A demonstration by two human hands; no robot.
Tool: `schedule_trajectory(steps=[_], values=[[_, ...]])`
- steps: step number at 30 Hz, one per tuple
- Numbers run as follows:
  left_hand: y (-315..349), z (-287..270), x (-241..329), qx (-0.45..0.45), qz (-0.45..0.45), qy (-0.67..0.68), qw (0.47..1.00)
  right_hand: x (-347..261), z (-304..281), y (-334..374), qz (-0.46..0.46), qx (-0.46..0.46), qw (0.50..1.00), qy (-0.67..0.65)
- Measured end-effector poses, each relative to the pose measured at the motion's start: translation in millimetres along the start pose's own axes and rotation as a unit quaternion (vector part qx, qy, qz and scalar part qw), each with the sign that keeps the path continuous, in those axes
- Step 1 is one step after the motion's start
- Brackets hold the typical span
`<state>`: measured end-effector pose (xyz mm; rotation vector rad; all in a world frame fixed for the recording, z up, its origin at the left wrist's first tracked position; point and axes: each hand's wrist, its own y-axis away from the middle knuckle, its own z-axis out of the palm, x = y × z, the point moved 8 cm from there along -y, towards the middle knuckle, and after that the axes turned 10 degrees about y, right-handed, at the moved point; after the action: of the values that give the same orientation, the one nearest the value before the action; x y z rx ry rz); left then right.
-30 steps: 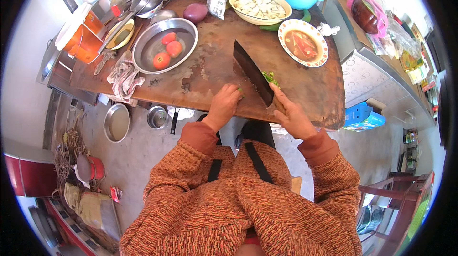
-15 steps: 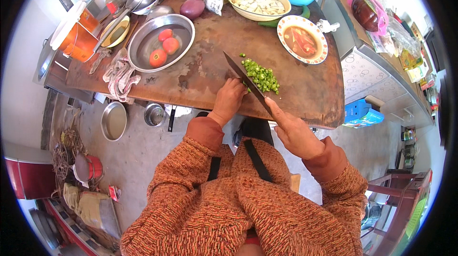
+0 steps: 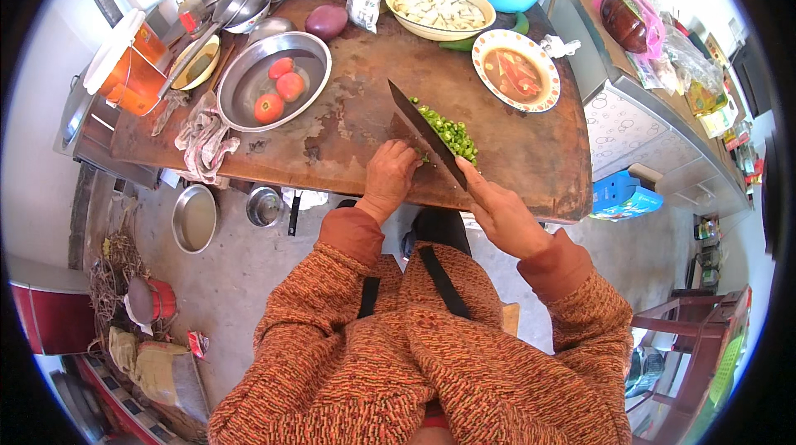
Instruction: The person wipes a plate with a cloth, then uses a cleaver to chop green chili peppers on a wooden cutting board. The chopped peppers are gathered into a pile. The person then picks up a tomato from a bowl of water.
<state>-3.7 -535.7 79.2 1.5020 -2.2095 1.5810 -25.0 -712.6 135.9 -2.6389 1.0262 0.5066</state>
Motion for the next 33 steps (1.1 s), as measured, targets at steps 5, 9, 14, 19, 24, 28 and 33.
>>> schedule_trajectory(steps=[5,9,14,19,24,28,33], values=[[2,1,-1,-0.002,-0.018,0.022,1.000,-22,-5,18,-0.005,-0.027,1.000,-0.001],[5,1,-4,-0.002,-0.027,0.030,0.999,-24,13,9,0.025,-0.063,0.998,0.005],[4,-2,0,0.004,-0.024,0.033,0.999,-13,29,-8,0.020,-0.014,0.999,0.034],[9,-1,-6,-0.010,-0.021,0.036,0.999,-3,11,-6,-0.008,0.021,1.000,0.019],[10,-1,-5,-0.001,-0.021,0.041,0.999,-26,0,15,-0.009,-0.024,0.999,0.035],[10,-3,-3,0.004,-0.022,0.049,0.999,-29,8,19,0.003,-0.038,0.999,0.027],[9,-5,-1,0.007,-0.026,0.034,0.999,-16,25,-6,0.036,-0.065,0.997,0.011]])
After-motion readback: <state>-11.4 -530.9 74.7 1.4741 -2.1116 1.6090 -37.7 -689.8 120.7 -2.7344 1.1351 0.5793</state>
